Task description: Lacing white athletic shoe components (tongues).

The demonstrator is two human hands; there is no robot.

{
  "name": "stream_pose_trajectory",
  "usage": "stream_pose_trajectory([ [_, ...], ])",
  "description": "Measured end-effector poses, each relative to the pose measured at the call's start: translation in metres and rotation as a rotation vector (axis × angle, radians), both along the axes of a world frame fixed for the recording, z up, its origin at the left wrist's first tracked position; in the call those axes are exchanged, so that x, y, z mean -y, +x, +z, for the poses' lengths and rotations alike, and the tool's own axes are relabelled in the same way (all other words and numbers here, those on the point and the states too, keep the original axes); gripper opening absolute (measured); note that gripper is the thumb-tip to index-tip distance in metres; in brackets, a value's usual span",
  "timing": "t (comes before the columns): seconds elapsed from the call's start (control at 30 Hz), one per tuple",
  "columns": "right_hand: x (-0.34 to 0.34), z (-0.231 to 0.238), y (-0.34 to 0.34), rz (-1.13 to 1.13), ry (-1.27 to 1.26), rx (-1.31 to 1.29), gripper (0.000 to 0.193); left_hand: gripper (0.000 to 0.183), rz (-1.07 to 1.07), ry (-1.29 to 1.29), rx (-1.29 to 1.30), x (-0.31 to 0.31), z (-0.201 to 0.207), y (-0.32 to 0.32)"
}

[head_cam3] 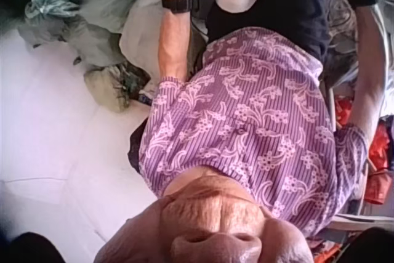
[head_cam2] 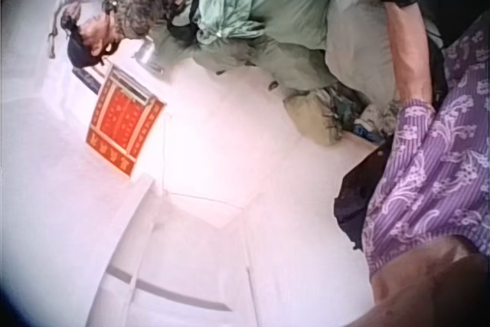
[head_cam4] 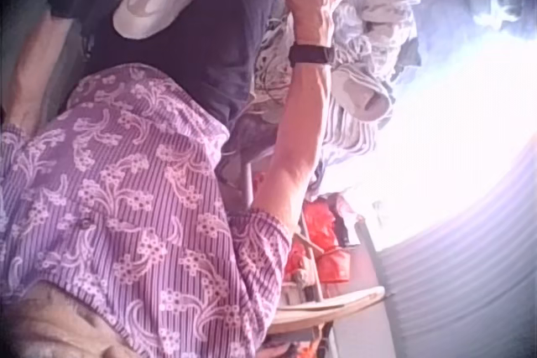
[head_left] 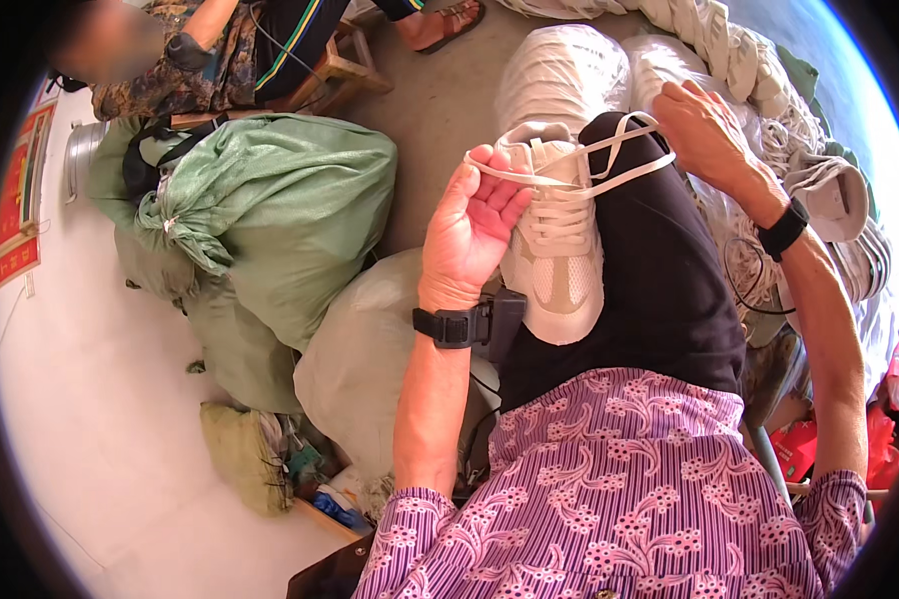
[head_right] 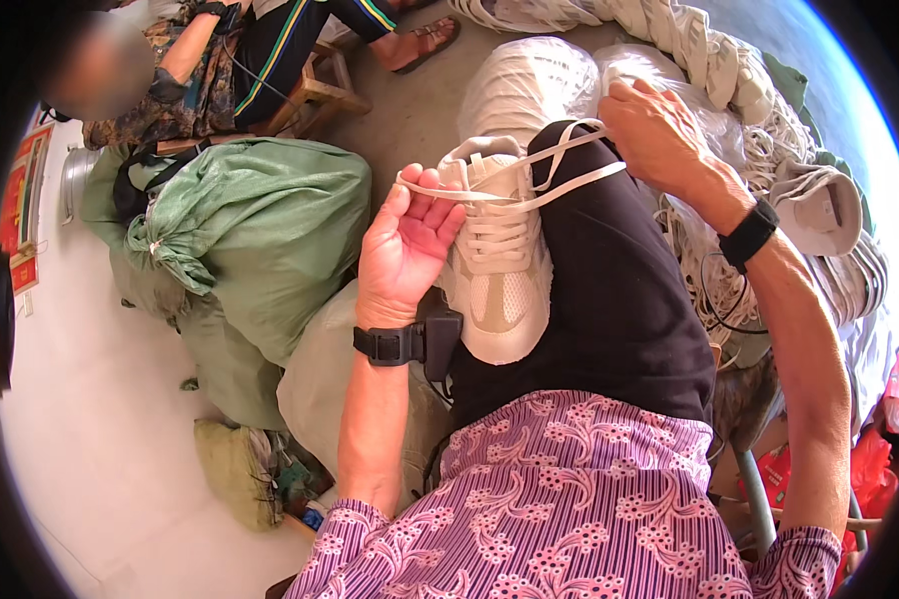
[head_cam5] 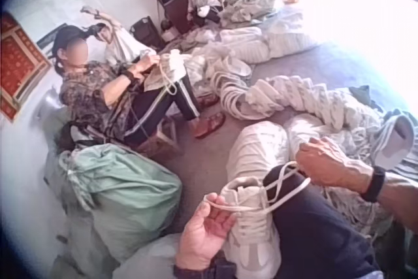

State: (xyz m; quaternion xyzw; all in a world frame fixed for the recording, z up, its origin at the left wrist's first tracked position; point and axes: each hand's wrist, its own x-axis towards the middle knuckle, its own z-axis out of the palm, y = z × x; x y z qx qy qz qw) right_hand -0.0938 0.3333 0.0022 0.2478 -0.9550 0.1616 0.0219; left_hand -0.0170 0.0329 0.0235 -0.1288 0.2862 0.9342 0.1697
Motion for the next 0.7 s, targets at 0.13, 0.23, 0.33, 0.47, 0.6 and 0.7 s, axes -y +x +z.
stream_pose_trajectory([
  [0.13,-0.008,-0.003,-0.003,-0.048,-0.006,0.015,0.007,0.022,0.015,-0.131,0.122,-0.003,0.005,-0.002],
  [0.23,-0.005,-0.007,-0.003,-0.033,-0.022,0.055,0.007,0.02,0.003,-0.406,0.17,-0.006,0.014,-0.003],
  [0.33,-0.001,-0.01,-0.003,0.002,-0.143,0.07,0.008,0.017,0.063,-0.611,0.168,-0.01,0.024,0.0],
  [0.47,0.001,-0.012,-0.003,0.015,-0.26,0.091,0.009,0.021,0.116,-0.621,-0.052,-0.016,0.031,0.004],
  [0.6,0.0,-0.016,-0.003,0.008,-0.294,0.09,0.01,0.026,0.044,-0.77,-0.299,-0.018,0.03,0.003],
  [0.7,-0.002,-0.017,-0.005,0.023,-0.29,0.081,0.007,0.019,0.05,-1.25,-0.423,-0.019,0.028,-0.001],
])
